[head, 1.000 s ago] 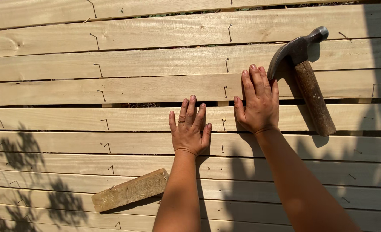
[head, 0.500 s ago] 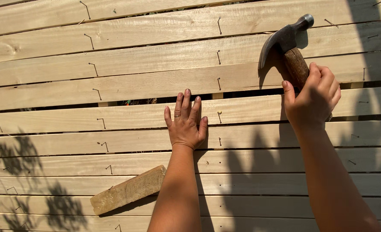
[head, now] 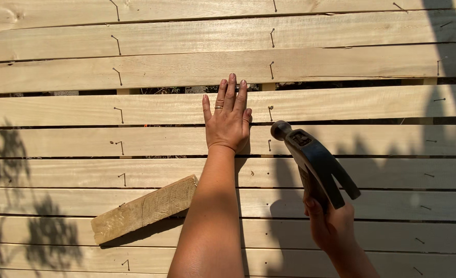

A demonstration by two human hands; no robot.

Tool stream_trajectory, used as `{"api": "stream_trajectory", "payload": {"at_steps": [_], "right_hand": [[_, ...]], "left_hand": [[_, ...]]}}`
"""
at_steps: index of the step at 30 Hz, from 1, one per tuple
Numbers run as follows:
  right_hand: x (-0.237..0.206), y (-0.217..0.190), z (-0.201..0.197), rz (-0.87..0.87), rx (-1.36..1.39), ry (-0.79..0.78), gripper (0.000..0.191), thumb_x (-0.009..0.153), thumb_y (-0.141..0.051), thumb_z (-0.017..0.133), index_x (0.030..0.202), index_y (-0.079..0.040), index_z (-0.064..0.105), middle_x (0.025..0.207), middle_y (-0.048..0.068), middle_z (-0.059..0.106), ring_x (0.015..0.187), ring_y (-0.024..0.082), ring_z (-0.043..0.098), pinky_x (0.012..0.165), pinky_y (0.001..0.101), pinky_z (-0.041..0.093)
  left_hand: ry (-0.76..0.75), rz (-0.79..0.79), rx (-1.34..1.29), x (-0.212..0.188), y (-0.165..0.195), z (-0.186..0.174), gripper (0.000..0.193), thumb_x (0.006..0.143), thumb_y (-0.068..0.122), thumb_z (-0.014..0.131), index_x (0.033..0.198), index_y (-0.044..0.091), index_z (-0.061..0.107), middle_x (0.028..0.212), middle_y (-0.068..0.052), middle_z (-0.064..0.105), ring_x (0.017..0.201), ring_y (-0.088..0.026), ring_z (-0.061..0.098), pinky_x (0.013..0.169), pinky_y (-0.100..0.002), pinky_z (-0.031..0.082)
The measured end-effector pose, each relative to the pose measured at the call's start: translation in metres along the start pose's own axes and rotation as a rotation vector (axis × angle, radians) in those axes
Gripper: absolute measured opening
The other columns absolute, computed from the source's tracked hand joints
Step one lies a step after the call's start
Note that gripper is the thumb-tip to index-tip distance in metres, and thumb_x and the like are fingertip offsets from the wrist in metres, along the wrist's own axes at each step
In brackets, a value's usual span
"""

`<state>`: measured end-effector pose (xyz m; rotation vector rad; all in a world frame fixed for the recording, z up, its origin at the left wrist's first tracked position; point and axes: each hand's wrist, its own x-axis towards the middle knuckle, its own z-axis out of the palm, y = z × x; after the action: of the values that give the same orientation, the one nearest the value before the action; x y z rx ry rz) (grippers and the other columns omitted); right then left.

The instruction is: The person hammers nails into a frame of horizontal wooden slats outdoors, using a claw hammer to drive protruding nails flush into the boards. They press on the slats to hold them steady, reposition a small wood block, and work along different sections of the slatted panel.

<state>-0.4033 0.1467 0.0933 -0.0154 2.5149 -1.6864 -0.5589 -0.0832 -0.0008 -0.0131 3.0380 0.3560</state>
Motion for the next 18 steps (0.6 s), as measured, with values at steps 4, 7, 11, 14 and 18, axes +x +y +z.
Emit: {"api": "stream_trajectory", "payload": {"at_steps": [4,7,11,14,18], "right_hand": [[0.000,-0.008,0.013,0.112,-0.366,-0.028,0.032,0.103,-0.029,0.056,0.114,0.001,0.059,0.070,0.008,0.062,0.057,0.015,0.058,0.053,0.0336,0.046],[0.000,-0.022,-0.002,0.260,-0.403,0.019,0.028,0.101,-0.029,0.055,0.101,-0.001,0.060,0.063,0.008,0.062,0.052,0.018,0.062,0.050,0.0360,0.048],[-0.003,-0.038,-0.008,-0.098,0.123,0.248,0.040,0.098,-0.032,0.054,0.118,0.002,0.051,0.082,0.008,0.055,0.059,0.014,0.055,0.050,0.0311,0.046],[0.010,-0.036,0.004,-0.295,-0.279,0.089,0.034,0.107,-0.029,0.052,0.116,0.004,0.056,0.075,0.006,0.061,0.065,0.015,0.061,0.058,0.0337,0.051],[0.025,-0.031,0.009,0.294,-0.421,-0.023,0.027,0.101,-0.027,0.056,0.110,-0.002,0.060,0.063,0.009,0.063,0.054,0.027,0.063,0.053,0.0415,0.049]], "left_hand": [[0.008,0.001,0.000,0.003,0.001,-0.003,0.061,0.105,0.048,0.031,0.163,0.035,0.017,0.172,0.007,0.007,0.158,-0.014,0.010,0.126,-0.056,0.002],[0.010,0.007,0.007,0.003,0.003,-0.005,0.060,0.106,0.047,0.030,0.163,0.035,0.016,0.172,0.007,0.007,0.158,-0.014,0.010,0.126,-0.056,0.002],[0.011,0.002,0.012,0.002,0.004,-0.009,0.059,0.106,0.046,0.030,0.163,0.034,0.017,0.172,0.007,0.009,0.158,-0.013,0.012,0.126,-0.055,0.003],[0.078,-0.006,-0.059,0.004,0.004,-0.012,0.061,0.106,0.041,0.032,0.165,0.029,0.017,0.172,0.007,0.012,0.158,-0.012,0.015,0.128,-0.051,0.006],[0.112,-0.037,-0.058,0.010,0.001,-0.014,0.063,0.106,0.038,0.035,0.164,0.025,0.016,0.172,0.005,0.013,0.157,-0.013,0.017,0.127,-0.045,0.011]]}}
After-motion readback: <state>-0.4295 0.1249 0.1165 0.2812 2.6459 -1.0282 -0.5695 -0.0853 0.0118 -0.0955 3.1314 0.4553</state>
